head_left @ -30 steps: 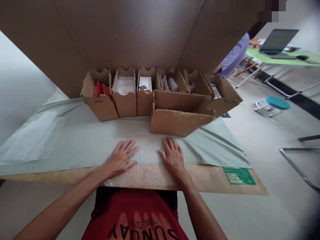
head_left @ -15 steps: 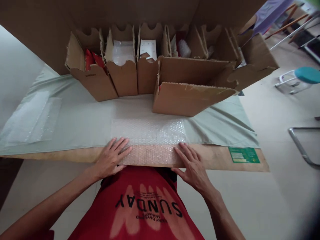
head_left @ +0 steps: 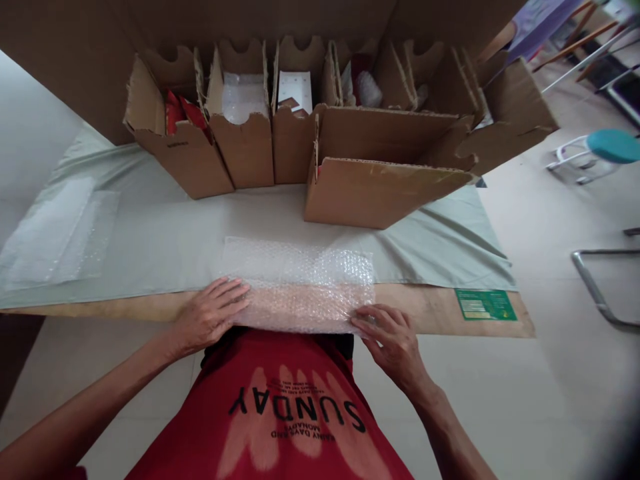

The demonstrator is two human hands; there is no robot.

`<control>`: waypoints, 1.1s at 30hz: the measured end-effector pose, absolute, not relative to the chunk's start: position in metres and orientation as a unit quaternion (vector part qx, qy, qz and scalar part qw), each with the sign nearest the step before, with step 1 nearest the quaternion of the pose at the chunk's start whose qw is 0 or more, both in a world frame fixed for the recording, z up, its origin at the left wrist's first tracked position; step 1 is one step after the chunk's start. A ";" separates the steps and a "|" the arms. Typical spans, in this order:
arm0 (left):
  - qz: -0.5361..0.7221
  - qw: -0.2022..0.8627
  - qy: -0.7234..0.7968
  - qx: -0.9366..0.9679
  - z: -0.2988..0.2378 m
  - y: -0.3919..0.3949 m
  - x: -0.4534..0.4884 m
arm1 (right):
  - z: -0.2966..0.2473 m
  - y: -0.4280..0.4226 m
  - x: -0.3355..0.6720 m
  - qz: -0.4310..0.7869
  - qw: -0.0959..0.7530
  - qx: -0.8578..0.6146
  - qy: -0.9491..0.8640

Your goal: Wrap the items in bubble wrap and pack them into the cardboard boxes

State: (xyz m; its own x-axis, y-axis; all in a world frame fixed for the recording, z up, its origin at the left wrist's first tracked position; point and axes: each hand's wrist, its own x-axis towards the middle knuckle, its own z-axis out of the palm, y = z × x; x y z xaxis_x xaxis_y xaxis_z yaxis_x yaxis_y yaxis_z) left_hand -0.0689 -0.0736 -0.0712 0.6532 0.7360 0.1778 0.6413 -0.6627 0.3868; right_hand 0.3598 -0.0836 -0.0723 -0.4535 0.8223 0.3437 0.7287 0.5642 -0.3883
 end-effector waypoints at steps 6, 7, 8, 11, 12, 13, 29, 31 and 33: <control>0.204 0.382 0.503 0.748 -0.039 -0.046 -0.068 | -0.059 -0.067 0.368 0.298 0.332 -0.536 -0.717; 0.195 0.403 0.528 0.722 -0.036 -0.040 -0.068 | -0.059 -0.062 0.368 0.319 0.337 -0.569 -0.679; 0.188 0.412 0.548 0.703 -0.035 -0.035 -0.067 | -0.061 -0.058 0.367 0.332 0.341 -0.601 -0.643; 0.191 0.404 0.593 0.670 -0.039 -0.027 -0.065 | -0.068 -0.050 0.365 0.331 0.350 -0.652 -0.586; 0.199 0.398 0.607 0.658 -0.043 -0.026 -0.064 | -0.071 -0.050 0.365 0.328 0.351 -0.657 -0.581; 0.211 0.390 0.621 0.646 -0.046 -0.026 -0.063 | -0.074 -0.052 0.364 0.327 0.353 -0.661 -0.576; 0.206 0.084 0.683 0.696 -0.081 -0.026 -0.041 | -0.094 -0.060 0.339 0.161 0.341 -0.730 -0.570; 0.197 0.052 0.683 0.702 -0.085 -0.027 -0.042 | -0.094 -0.060 0.341 0.149 0.317 -0.738 -0.577; 0.193 0.036 0.689 0.697 -0.086 -0.027 -0.044 | -0.094 -0.059 0.342 0.140 0.302 -0.743 -0.580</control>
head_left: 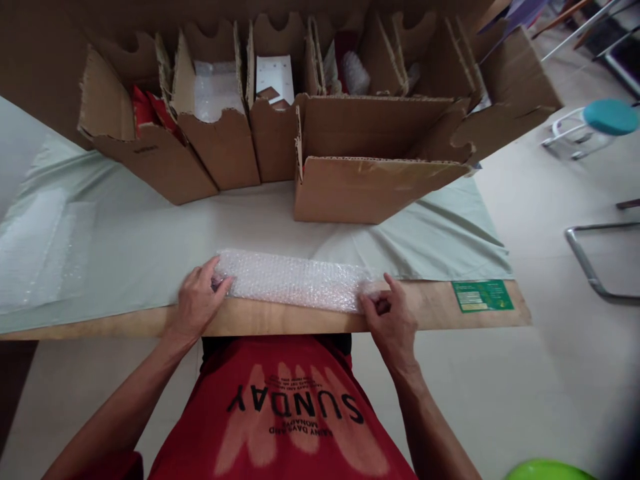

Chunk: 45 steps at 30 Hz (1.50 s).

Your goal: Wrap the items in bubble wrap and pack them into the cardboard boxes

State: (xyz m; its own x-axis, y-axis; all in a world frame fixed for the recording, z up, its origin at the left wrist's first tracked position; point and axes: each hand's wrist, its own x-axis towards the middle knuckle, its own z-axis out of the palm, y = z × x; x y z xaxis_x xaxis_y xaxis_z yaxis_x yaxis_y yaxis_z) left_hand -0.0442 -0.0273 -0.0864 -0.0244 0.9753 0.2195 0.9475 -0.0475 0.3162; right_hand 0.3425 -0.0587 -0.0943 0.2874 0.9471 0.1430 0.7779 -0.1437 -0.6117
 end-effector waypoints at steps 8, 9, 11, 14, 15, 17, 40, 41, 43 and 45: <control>0.170 0.044 0.711 0.681 -0.080 -0.031 -0.044 | -0.097 -0.054 0.347 0.099 0.269 -0.742 -0.607; 0.167 0.035 0.712 0.681 -0.077 -0.032 -0.043 | -0.095 -0.054 0.349 0.087 0.264 -0.735 -0.618; 0.164 0.005 0.707 0.688 -0.070 -0.033 -0.037 | -0.088 -0.052 0.350 0.038 0.252 -0.714 -0.652; 0.162 -0.022 0.661 0.733 -0.056 -0.034 -0.019 | -0.073 -0.046 0.340 -0.050 0.237 -0.671 -0.700; 0.157 -0.017 0.636 0.755 -0.053 -0.034 -0.010 | -0.069 -0.043 0.332 -0.060 0.236 -0.654 -0.717; 0.137 0.005 0.582 0.802 -0.052 -0.031 0.010 | -0.066 -0.035 0.309 -0.047 0.232 -0.615 -0.753; 0.034 0.047 0.712 0.699 -0.066 0.004 -0.040 | -0.076 0.005 0.355 0.016 0.062 -0.600 -0.798; 0.032 0.064 0.710 0.700 -0.064 0.005 -0.038 | -0.075 0.007 0.355 0.035 0.063 -0.596 -0.800; 0.028 0.094 0.716 0.692 -0.059 0.007 -0.036 | -0.071 0.008 0.357 0.073 0.078 -0.583 -0.805; 0.027 0.099 0.727 0.679 -0.052 0.014 -0.037 | -0.064 0.002 0.358 0.126 0.106 -0.578 -0.799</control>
